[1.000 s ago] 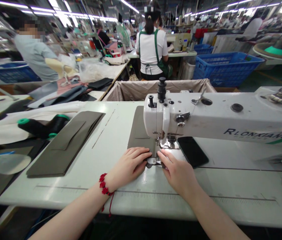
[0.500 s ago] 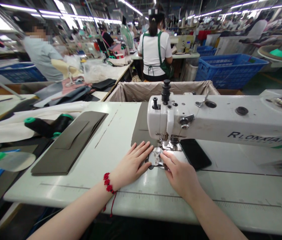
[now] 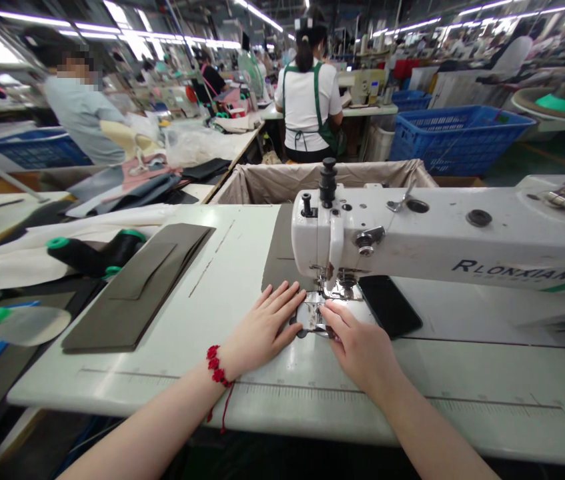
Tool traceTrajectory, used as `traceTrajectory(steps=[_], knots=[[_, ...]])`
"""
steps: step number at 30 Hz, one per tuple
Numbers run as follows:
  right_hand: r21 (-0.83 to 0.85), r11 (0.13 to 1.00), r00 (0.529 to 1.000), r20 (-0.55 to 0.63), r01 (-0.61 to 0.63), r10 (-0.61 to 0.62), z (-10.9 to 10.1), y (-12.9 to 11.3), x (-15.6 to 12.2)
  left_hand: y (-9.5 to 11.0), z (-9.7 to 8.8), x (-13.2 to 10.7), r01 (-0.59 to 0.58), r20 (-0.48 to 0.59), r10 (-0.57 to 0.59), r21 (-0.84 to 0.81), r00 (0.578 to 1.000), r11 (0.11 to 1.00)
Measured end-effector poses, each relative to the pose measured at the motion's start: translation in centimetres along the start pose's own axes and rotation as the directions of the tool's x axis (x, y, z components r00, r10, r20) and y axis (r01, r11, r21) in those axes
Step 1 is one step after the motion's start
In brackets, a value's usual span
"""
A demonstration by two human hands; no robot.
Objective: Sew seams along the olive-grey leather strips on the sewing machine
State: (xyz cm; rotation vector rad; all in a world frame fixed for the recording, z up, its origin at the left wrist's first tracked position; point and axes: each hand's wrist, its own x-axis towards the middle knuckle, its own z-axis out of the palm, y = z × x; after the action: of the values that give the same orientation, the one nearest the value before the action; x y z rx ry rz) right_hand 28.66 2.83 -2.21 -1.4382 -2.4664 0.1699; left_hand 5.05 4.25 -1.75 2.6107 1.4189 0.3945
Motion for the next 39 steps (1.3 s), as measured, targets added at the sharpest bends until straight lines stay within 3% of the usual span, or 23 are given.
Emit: traceTrajectory(steps=[11,24,27,31,34,39], knots=[[0.005,1.0,1.0,0.003,-0.008,0.008,-0.1,0.0,0.1,0.0,-0.1,0.0,0.052,-0.006,-0.052,-0.05,0.999,0.997],[0.028,0.999,0.999,-0.026,-0.019,0.02,0.2,-0.2,0.0,-0.1,0.8,-0.1,0.043,-0.057,-0.041,0.031,0.998,0.999],[0.044,0.999,0.999,-0.046,-0.018,0.02,0.0,-0.4,-0.1,0.3,0.0,-0.2,0.084,-0.101,-0.075,0.089,0.992,0.993],[0.049,0.999,0.998,-0.057,-0.015,0.018,0.0,-0.6,-0.2,0.4,-2.2,-0.4,0.251,-0.207,-0.223,0.124,0.953,0.96],[0.031,0.999,0.999,-0.039,-0.022,0.023,-0.3,-0.7,-0.1,-0.5,-2.8,-1.4,0.319,-0.242,-0.279,0.143,0.929,0.937],[0.059,0.997,0.999,-0.005,-0.04,0.041,-3.0,-0.5,-0.7,-2.0,-1.3,-6.5,0.235,-0.112,-0.218,0.173,0.97,0.956]])
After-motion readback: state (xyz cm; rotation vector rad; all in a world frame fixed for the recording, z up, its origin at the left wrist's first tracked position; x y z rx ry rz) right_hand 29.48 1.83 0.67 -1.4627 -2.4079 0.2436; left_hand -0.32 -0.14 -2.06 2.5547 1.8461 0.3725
